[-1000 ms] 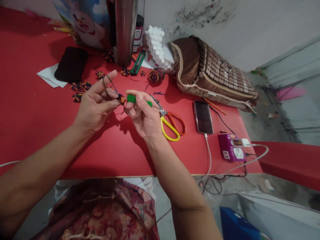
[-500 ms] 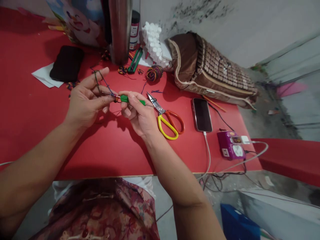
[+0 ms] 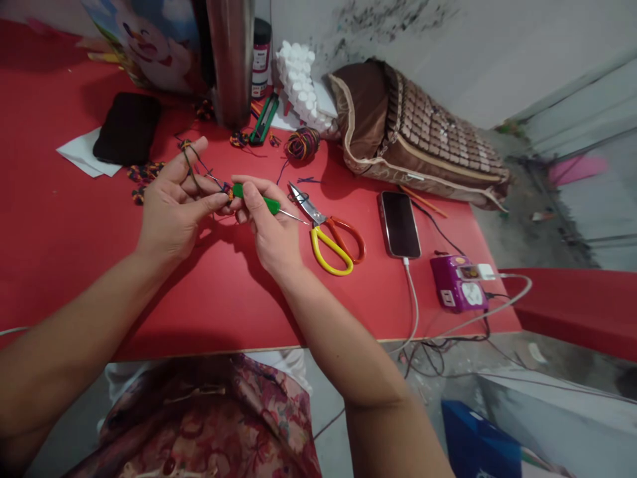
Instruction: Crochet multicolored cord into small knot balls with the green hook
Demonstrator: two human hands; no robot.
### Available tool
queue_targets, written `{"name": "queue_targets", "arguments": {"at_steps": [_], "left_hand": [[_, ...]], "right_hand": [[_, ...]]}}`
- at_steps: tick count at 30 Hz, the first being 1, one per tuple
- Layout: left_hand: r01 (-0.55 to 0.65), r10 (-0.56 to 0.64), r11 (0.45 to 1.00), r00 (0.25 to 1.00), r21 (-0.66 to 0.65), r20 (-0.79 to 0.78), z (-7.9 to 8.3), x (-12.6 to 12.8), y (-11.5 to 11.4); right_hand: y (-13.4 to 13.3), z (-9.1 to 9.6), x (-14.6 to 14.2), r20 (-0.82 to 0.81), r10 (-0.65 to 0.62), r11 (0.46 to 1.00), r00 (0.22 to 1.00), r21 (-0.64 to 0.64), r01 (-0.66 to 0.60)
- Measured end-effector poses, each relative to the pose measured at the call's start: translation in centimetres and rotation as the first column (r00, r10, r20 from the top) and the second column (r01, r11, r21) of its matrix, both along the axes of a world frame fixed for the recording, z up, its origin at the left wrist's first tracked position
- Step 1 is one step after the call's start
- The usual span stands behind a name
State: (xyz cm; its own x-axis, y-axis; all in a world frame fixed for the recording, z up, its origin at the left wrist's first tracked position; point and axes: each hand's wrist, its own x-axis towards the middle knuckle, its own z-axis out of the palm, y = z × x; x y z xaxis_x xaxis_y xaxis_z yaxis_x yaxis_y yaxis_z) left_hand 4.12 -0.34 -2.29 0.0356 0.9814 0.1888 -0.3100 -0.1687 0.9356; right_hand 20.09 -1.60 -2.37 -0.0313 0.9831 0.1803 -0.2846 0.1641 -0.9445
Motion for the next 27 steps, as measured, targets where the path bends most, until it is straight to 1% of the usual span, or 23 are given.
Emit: {"name": "queue_targets", "arguments": {"at_steps": [2,3,4,6,8,9,11,13,15,18,20,24,25,27], "left_hand": [[-0.020,0.020,1.000,0.999,0.021,0.031,-0.3,0.4,-0.2],[-0.028,0.027,0.999,0.998,0.023,0.051,-0.4,0.6,-0.3],[-0.033,0.032,0.999,0.997,0.012,0.070,-0.4,0.9,-0.4],[-0.031,0.037,0.998,0.992,-0.055,0.123,-0.3,1.3,-0.7],[-0.006,0.036,0.989,0.978,-0.147,0.206,0.0,1.4,-0.9],[0.017,0.029,0.983,0.968,-0.183,0.250,0.2,1.3,-0.8],[0.088,-0.017,0.974,0.947,-0.210,0.321,0.4,1.0,-0.6],[0.160,-0.082,0.968,0.929,-0.191,0.360,0.6,0.5,-0.3],[0.203,-0.134,0.966,0.923,-0.161,0.360,0.7,0.0,0.1],[0.193,-0.147,0.974,0.937,-0.119,0.316,0.8,-0.5,0.4],[0.174,-0.139,0.981,0.943,-0.091,0.303,0.9,-0.7,0.5],[0.155,-0.128,0.985,0.952,-0.077,0.278,1.1,-0.9,0.5],[0.148,-0.122,0.986,0.957,-0.082,0.263,1.1,-0.9,0.5],[0.130,-0.104,0.987,0.966,-0.095,0.238,0.9,-1.0,0.6]], "right_hand": [[-0.3,-0.1,-0.2,0.121,-0.085,0.989,0.989,0.129,0.069],[-0.5,-0.2,-0.2,0.193,-0.146,0.971,0.970,0.215,0.103],[-0.7,-0.2,-0.2,0.267,-0.215,0.942,0.939,0.310,0.128],[-1.0,-0.2,-0.2,0.390,-0.358,0.864,0.848,0.482,0.143],[-1.3,-0.1,-0.2,0.457,-0.455,0.804,0.764,0.580,0.132],[-1.3,0.0,-0.2,0.463,-0.477,0.782,0.747,0.612,0.120],[-1.4,0.4,0.0,0.438,-0.472,0.755,0.765,0.649,0.094],[-1.4,0.7,0.2,0.386,-0.427,0.746,0.818,0.662,0.078],[-1.3,1.0,0.4,0.342,-0.366,0.773,0.865,0.629,0.079],[-1.2,1.1,0.4,0.277,-0.284,0.836,0.918,0.540,0.095],[-1.2,1.0,0.3,0.243,-0.245,0.875,0.939,0.472,0.107],[-1.4,0.8,0.2,0.173,-0.193,0.930,0.966,0.347,0.123],[-1.4,0.8,0.3,0.152,-0.177,0.943,0.972,0.309,0.123],[-1.6,1.0,0.5,0.127,-0.105,0.981,0.986,0.174,0.082]]}}
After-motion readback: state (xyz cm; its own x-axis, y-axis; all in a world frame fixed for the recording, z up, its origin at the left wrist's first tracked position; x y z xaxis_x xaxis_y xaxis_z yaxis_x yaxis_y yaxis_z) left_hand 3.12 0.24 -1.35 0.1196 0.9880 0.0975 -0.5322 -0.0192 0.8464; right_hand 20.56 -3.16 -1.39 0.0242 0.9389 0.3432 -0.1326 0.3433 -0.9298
